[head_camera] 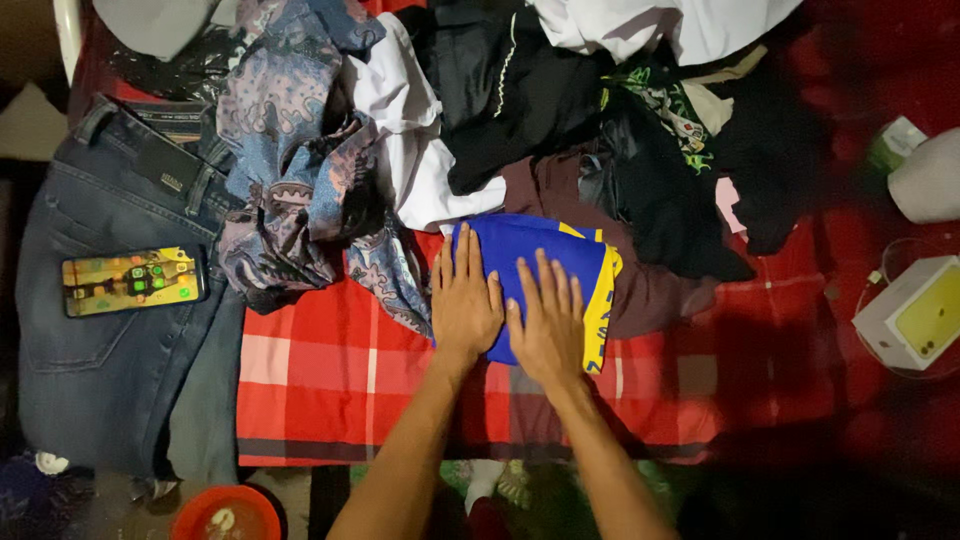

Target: The person folds a blue and yellow garment by hand on a bed, carries it to a shelf to stack it with other items, and then returns to the bed to unfold and smooth a dark garment.

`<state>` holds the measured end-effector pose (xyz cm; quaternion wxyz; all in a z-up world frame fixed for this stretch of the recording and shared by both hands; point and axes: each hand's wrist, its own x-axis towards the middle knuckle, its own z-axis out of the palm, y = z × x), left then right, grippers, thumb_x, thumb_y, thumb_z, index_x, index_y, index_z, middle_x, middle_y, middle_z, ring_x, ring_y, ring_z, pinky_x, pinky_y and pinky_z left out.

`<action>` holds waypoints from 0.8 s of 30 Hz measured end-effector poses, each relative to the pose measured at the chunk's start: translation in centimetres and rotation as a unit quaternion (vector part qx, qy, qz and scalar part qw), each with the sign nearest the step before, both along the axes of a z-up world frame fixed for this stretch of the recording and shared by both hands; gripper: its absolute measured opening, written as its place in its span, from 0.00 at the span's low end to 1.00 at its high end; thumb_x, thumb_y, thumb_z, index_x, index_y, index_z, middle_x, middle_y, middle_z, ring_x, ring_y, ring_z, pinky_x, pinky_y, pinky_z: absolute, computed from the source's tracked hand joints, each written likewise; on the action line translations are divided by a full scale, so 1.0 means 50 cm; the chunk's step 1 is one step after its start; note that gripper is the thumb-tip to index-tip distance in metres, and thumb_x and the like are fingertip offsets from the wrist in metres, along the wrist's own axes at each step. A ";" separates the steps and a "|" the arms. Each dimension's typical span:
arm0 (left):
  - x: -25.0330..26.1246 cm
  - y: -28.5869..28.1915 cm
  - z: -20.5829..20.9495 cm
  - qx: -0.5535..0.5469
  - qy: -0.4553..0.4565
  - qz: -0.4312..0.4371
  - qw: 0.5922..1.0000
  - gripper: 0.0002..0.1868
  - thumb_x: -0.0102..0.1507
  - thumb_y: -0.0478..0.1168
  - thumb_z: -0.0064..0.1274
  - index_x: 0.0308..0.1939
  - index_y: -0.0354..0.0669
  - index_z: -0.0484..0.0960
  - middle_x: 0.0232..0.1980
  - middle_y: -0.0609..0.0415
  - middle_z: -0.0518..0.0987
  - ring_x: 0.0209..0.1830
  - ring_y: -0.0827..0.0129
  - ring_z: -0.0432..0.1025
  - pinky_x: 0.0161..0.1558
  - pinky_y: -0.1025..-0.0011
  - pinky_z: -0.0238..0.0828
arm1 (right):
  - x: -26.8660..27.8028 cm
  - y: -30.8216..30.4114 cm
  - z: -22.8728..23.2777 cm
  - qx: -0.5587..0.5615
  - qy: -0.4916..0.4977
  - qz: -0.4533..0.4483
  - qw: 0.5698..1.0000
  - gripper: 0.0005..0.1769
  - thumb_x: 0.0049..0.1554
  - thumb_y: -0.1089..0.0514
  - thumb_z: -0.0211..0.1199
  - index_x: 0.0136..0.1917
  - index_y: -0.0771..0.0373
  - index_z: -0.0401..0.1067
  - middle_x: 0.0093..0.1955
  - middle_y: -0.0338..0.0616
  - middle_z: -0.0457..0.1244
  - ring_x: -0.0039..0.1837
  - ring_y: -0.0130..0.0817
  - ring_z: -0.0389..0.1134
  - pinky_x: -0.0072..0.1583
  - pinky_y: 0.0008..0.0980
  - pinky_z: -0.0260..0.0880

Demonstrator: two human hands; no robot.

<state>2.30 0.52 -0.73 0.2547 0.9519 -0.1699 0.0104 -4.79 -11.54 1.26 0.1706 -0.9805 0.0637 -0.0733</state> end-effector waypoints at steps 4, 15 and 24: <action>-0.007 0.001 0.006 -0.010 0.004 -0.004 1.000 0.36 0.68 0.47 0.40 0.75 0.29 0.58 0.81 0.40 0.56 0.80 0.45 0.50 0.76 0.51 0.43 | 0.001 -0.021 0.000 0.024 -0.012 -0.021 0.999 0.33 0.62 0.49 0.54 0.78 0.61 0.59 0.82 0.55 0.49 0.80 0.54 0.49 0.78 0.55 0.42; -0.049 0.034 0.046 -0.089 -0.038 0.005 0.995 0.30 0.63 0.39 0.50 0.69 0.33 0.69 0.77 0.39 0.63 0.75 0.39 0.57 0.73 0.49 0.51 | -0.020 -0.028 0.004 0.022 -0.018 -0.094 0.995 0.29 0.65 0.52 0.51 0.77 0.61 0.61 0.83 0.58 0.48 0.82 0.58 0.47 0.78 0.58 0.40; -0.221 0.060 0.021 -0.141 0.058 -0.026 0.988 0.03 0.59 0.34 0.56 0.37 0.43 0.81 0.42 0.47 0.81 0.46 0.52 0.74 0.49 0.57 0.69 | -0.027 -0.034 -0.011 0.022 -0.017 -0.096 0.995 0.28 0.66 0.51 0.49 0.77 0.62 0.61 0.83 0.57 0.47 0.82 0.57 0.46 0.79 0.57 0.39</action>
